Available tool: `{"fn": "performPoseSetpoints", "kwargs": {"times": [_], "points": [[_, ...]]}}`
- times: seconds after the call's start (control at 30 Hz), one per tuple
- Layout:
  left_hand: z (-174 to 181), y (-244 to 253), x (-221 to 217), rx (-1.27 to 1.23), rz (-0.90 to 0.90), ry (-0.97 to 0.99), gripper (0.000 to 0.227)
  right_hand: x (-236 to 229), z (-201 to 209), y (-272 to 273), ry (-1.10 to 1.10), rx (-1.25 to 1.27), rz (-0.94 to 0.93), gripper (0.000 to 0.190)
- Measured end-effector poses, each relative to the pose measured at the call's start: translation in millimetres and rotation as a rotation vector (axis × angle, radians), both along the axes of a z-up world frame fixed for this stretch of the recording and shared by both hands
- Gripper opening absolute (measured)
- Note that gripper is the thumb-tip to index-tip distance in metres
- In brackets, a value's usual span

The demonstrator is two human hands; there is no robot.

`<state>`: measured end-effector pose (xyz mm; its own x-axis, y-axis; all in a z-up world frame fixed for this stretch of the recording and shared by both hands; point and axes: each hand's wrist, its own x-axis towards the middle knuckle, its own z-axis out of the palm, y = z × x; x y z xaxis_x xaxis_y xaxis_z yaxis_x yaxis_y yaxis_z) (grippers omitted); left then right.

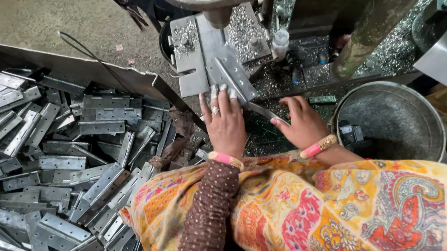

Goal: The person operates a manual metal press machine, repeatedly picking up metal brackets from a bin, placing them into the press, and activating the lever to process them. The processed brackets are then discarded into a pile.

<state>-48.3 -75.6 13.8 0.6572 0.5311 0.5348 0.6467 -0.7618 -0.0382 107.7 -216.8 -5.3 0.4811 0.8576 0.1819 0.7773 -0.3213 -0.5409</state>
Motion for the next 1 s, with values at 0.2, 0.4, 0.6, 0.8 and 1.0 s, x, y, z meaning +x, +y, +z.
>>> {"fn": "performPoseSetpoints", "kwargs": {"times": [0.2,0.4,0.6,0.8,1.0], "points": [[10,23,-9,-0.123,-0.265,-0.294,0.013,2,-5,-5,-0.025,0.098,0.024,0.053],[15,45,13,0.013,0.039,-0.28,0.015,2,-13,-6,-0.054,0.112,0.038,0.056],[1,72,29,-0.236,0.12,0.24,0.026,4,-17,-5,-0.096,0.012,0.053,0.061],[-7,69,-3,-0.16,0.284,0.096,0.055,1,-17,-2,-0.079,-0.236,0.094,0.058],[-10,44,21,-0.293,0.101,0.043,0.038,8,-21,10,-0.044,-0.576,0.18,0.048]]}}
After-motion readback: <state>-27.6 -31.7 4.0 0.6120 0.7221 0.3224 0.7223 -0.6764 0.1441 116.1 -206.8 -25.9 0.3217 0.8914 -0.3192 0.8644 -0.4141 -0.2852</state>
